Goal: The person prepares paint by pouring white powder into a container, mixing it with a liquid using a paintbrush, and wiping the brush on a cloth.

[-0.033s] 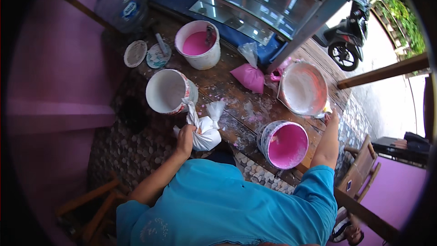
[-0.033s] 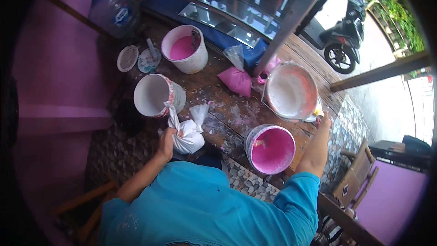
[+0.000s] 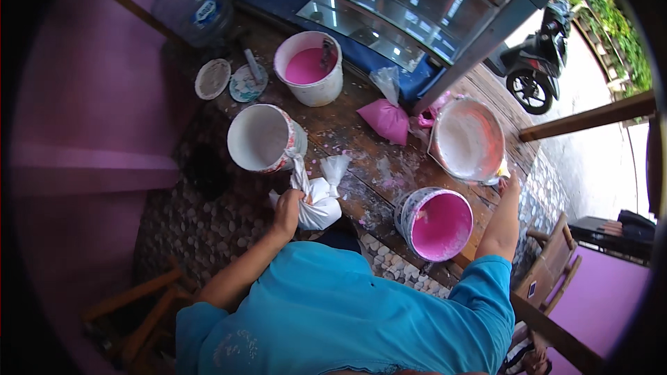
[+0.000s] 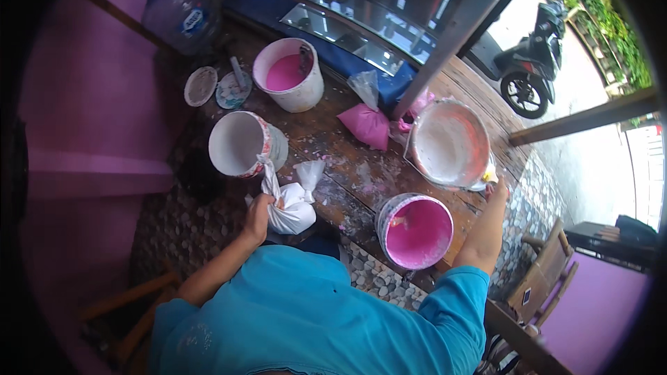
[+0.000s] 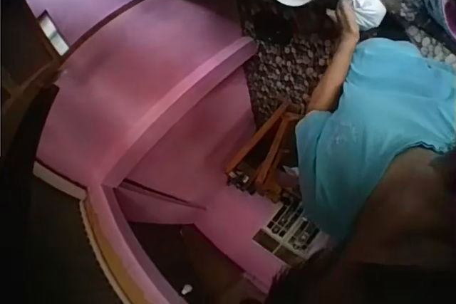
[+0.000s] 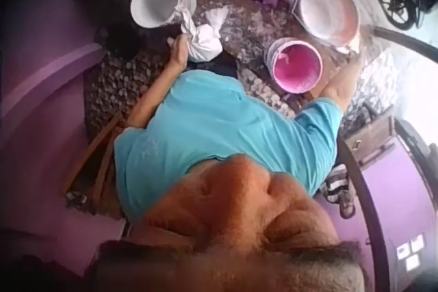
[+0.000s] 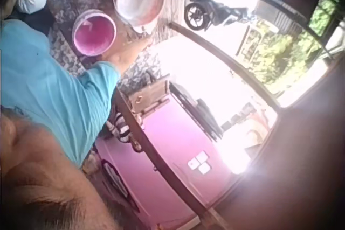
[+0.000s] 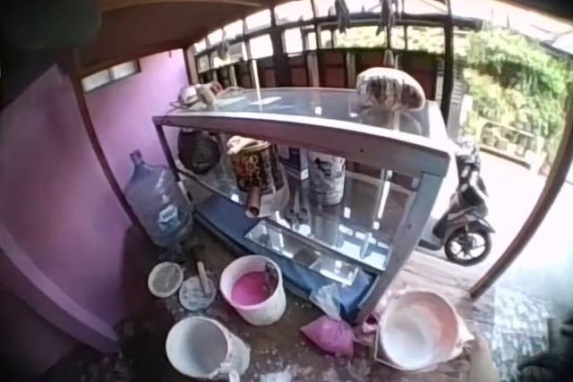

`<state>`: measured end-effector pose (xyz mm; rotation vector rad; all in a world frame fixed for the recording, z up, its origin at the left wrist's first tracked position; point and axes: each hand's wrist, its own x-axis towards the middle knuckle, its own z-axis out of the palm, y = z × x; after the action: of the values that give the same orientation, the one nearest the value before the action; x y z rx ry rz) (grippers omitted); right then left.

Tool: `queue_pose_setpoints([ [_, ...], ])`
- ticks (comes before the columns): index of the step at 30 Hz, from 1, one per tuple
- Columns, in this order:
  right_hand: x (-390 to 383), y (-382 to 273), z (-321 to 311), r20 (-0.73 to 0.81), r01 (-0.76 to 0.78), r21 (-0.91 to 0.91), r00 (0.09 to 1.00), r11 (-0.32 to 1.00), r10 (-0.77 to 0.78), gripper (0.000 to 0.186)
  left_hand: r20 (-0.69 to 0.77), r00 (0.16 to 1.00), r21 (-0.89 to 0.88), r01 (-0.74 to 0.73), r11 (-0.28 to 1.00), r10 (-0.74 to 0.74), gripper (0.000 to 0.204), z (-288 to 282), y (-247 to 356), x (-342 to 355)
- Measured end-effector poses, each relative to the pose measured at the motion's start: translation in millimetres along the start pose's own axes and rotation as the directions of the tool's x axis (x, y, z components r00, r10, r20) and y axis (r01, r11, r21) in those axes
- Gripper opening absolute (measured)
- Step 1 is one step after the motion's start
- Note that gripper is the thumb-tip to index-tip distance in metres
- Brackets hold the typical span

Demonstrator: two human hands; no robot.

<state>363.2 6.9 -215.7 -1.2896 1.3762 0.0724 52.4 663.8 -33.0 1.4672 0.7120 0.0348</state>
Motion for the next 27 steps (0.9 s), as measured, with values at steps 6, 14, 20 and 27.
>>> queue_pose_setpoints([
  [6,3.5,5.6,23.0,0.176,-0.092,-0.019,0.980,0.996,0.094,0.046,-0.021,0.997,0.157,-0.076,0.985,0.080,0.034,11.9,20.3,-17.8],
  [14,45.7,-9.8,20.9,0.185,-0.091,-0.056,0.978,0.994,0.100,0.028,0.173,0.940,0.324,-0.336,0.885,0.293,0.032,21.9,9.7,11.3],
  [20,13.0,-17.1,22.9,0.117,0.165,0.227,0.974,0.960,-0.195,0.020,0.193,0.974,0.343,-0.182,0.921,0.120,0.042,47.8,26.6,19.7],
  [27,-44.6,-43.7,-7.0,-0.511,0.608,-0.292,0.554,0.738,-0.658,0.064,0.273,0.904,0.537,-0.427,0.727,0.330,0.036,56.1,1.2,29.1],
])
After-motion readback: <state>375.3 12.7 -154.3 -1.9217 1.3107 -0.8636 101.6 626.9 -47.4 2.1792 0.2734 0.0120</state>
